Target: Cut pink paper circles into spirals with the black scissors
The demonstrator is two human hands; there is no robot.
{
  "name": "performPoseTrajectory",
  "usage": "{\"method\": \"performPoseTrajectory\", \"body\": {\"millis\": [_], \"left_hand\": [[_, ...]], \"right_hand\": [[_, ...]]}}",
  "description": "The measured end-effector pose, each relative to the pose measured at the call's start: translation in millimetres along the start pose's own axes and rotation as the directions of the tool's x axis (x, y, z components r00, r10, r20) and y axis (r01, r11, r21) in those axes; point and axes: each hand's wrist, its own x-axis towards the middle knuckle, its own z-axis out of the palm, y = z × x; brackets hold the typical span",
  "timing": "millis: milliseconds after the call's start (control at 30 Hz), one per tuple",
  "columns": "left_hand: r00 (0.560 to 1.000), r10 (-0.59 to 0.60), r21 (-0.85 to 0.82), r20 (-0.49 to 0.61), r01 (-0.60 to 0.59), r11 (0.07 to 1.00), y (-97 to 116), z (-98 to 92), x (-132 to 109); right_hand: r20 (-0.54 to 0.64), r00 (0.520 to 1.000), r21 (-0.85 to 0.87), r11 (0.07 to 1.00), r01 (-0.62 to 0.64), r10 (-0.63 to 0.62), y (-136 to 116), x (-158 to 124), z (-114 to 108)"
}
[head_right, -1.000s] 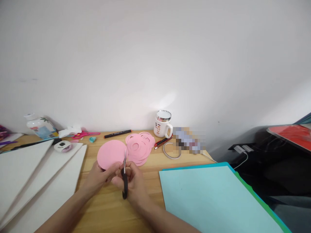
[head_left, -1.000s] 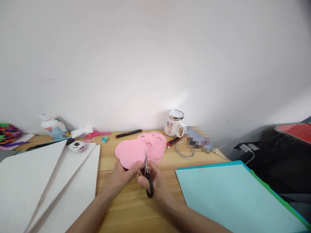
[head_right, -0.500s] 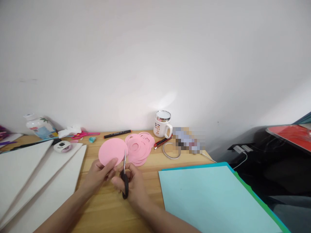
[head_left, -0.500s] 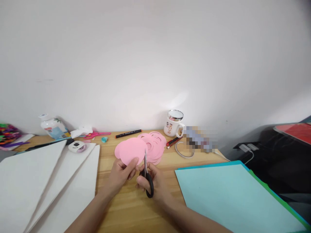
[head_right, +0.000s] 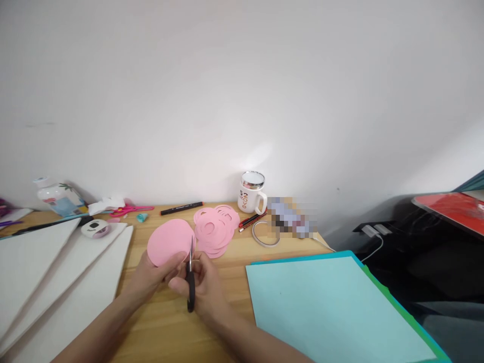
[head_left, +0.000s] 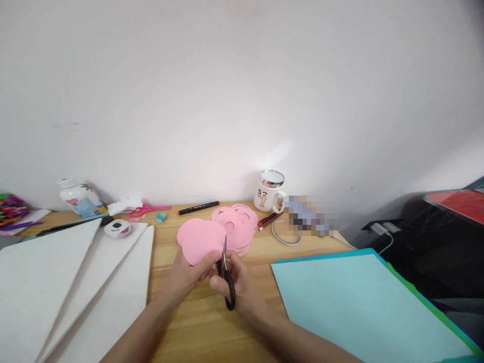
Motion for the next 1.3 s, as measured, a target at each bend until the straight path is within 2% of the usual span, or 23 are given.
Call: {"method": "performPoseTrajectory", "body": {"millis": [400,600,967,1300], "left_hand": [[0.999,-0.032,-0.014,-0.003,0.031,0.999,-3.9,-0.4,0.4],[0.999,-0.037,-0.007,-0.009,0.037,0.999,-5.2,-2.0,1.2],[0.997,0.005,0.006,0.073,-0.006,1.000,-7.2,-2.0,4.3],[0.998,-0.061,-0.002,-0.028,0.061,0.998,4.1,4.2,-0.4]], "right_hand": [[-0.033,0.999,-0.038,0.999,-0.032,0.031,3.3,1.2,-2.1],[-0.056,0.993,-0.056,0.993,-0.103,0.100,1.1,-0.3,-2.3],[-0.069,0.992,-0.049,0.993,-0.109,0.106,7.8,-2.9,-2.7],[-0.061,0.995,-0.087,0.993,-0.083,0.078,6.6,-2.8,-2.2]]}}
